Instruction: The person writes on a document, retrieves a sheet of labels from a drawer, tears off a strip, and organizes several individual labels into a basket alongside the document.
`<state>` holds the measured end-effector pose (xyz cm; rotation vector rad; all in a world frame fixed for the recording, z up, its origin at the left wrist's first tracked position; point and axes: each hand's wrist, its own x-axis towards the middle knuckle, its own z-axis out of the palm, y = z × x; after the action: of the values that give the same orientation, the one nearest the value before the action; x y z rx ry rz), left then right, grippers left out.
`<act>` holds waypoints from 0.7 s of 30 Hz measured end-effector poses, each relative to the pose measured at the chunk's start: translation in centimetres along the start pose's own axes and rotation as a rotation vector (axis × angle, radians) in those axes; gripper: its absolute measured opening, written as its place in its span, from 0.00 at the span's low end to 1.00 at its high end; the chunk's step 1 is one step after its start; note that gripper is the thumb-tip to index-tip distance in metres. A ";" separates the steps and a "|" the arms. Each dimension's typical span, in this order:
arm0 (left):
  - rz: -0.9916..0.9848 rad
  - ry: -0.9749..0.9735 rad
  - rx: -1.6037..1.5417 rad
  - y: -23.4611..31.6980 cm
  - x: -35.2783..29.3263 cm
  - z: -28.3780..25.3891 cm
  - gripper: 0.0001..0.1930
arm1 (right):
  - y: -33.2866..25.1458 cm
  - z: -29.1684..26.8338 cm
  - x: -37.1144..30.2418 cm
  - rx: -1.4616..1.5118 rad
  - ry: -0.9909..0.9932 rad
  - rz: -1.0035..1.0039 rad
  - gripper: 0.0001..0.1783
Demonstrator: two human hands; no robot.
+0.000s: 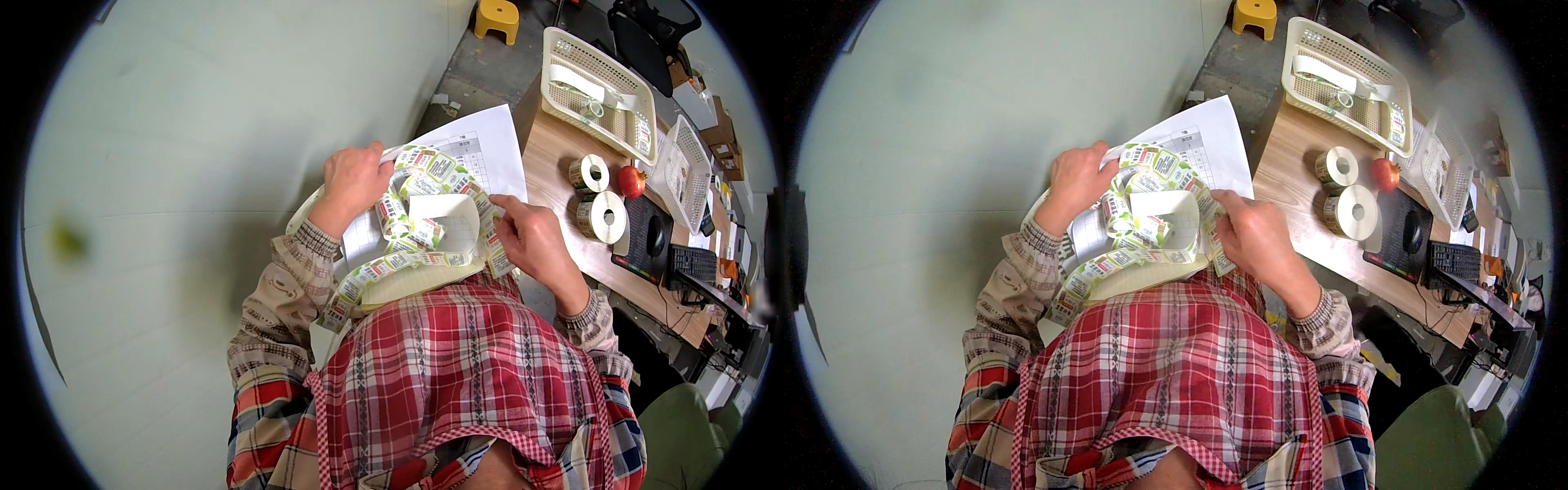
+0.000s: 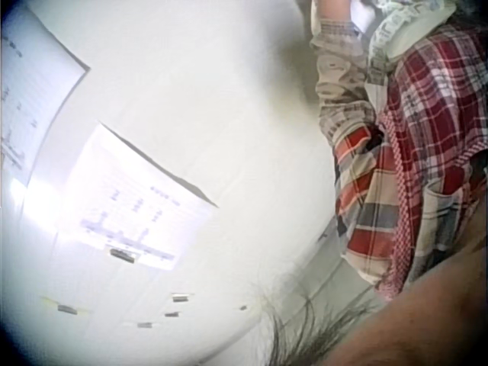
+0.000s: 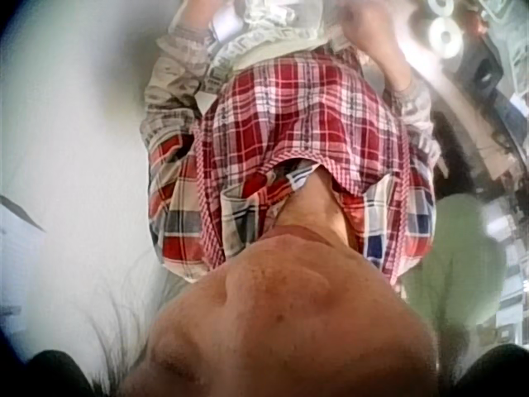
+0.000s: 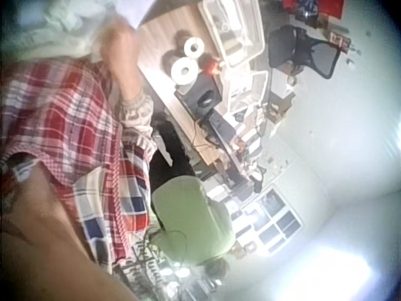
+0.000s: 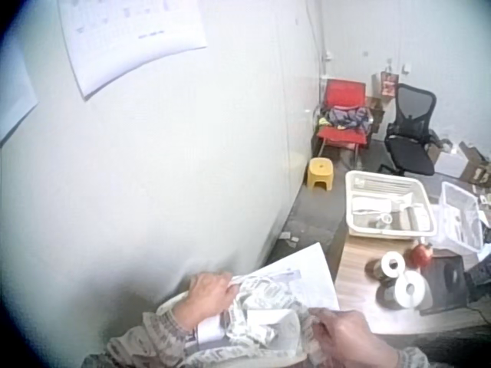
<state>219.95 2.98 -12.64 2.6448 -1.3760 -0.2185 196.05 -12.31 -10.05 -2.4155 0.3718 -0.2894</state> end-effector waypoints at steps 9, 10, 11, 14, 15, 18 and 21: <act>0.057 0.065 -0.035 -0.3 0.7 0.3 0.13 | -0.4 0.0 0.3 0.008 -0.004 0.087 0.16; 0.053 0.060 -0.020 -0.3 0.9 0.3 0.13 | -0.6 -0.1 0.6 0.027 -0.023 0.123 0.17; 0.047 0.057 -0.006 -0.2 1.0 0.2 0.13 | -0.9 -0.4 0.9 0.045 -0.043 0.156 0.18; -0.004 -0.013 0.013 1.0 0.4 -1.3 0.11 | -1.4 -0.8 0.9 -0.016 -0.079 0.117 0.20; -0.015 -0.029 0.014 1.4 0.1 -1.6 0.11 | -1.8 -1.0 1.4 -0.054 -0.082 0.064 0.20; -0.010 -0.047 0.103 0.3 1.8 -2.4 0.11 | 0.1 0.0 3.4 -0.018 -0.028 0.028 0.25; -0.040 -0.078 0.031 1.6 2.6 1.5 0.12 | 3.2 0.0 3.2 -0.022 -0.005 0.058 0.20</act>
<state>219.84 -0.19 -13.92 2.7184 -1.3606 -0.3106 198.49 -15.71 -11.77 -2.4220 0.4441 -0.2545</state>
